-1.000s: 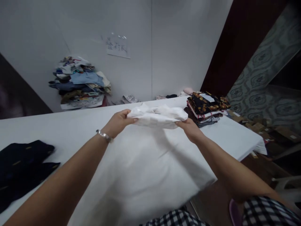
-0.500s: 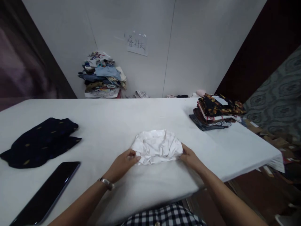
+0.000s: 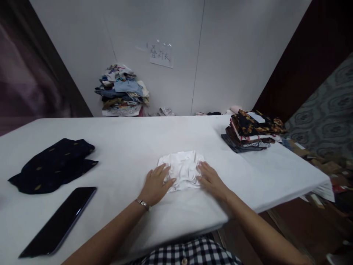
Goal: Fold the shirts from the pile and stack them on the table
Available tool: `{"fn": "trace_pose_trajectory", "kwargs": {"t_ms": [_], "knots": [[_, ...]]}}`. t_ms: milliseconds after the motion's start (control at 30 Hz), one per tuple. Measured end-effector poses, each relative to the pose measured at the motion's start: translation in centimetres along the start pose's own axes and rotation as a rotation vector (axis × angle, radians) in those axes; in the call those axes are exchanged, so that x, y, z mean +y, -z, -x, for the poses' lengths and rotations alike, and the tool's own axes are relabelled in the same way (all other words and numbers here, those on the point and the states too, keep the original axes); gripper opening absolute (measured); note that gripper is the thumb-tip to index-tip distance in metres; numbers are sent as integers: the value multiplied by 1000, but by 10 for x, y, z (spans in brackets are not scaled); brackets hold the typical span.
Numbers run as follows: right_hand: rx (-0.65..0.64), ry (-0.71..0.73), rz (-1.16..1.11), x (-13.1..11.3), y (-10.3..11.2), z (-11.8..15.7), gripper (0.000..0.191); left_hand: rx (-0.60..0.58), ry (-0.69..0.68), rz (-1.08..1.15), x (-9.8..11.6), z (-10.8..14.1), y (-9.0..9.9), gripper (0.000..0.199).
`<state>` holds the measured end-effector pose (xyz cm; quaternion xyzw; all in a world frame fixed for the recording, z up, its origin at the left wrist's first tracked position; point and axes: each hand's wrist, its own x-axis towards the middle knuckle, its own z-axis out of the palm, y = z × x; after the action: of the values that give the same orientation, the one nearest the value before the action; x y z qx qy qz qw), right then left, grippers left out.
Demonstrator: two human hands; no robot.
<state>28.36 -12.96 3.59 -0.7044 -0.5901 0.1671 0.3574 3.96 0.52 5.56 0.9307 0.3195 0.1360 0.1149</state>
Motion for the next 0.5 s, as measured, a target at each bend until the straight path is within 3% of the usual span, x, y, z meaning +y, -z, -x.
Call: {"fn": "trace_pose_trajectory", "kwargs": {"t_ms": [100, 133, 200, 300, 400, 500], "knots": [[248, -37, -293, -18, 5, 17, 32, 109, -140, -48, 16, 4, 9, 58], [235, -103, -419, -26, 3, 24, 29, 101, -208, -57, 21, 4, 9, 57], [84, -313, -712, -40, -4, 37, 34, 37, -287, -75, 27, 2, 5, 53], [-141, -595, -1103, -54, -18, 45, 51, -81, -279, -97, 28, -13, 0, 49], [-180, -647, -1327, -56, -27, 35, 59, -97, -218, -101, 30, -34, 8, 41], [-117, -551, -1458, -53, -38, 15, 63, 2, -221, -73, 40, -39, 17, 37]]}}
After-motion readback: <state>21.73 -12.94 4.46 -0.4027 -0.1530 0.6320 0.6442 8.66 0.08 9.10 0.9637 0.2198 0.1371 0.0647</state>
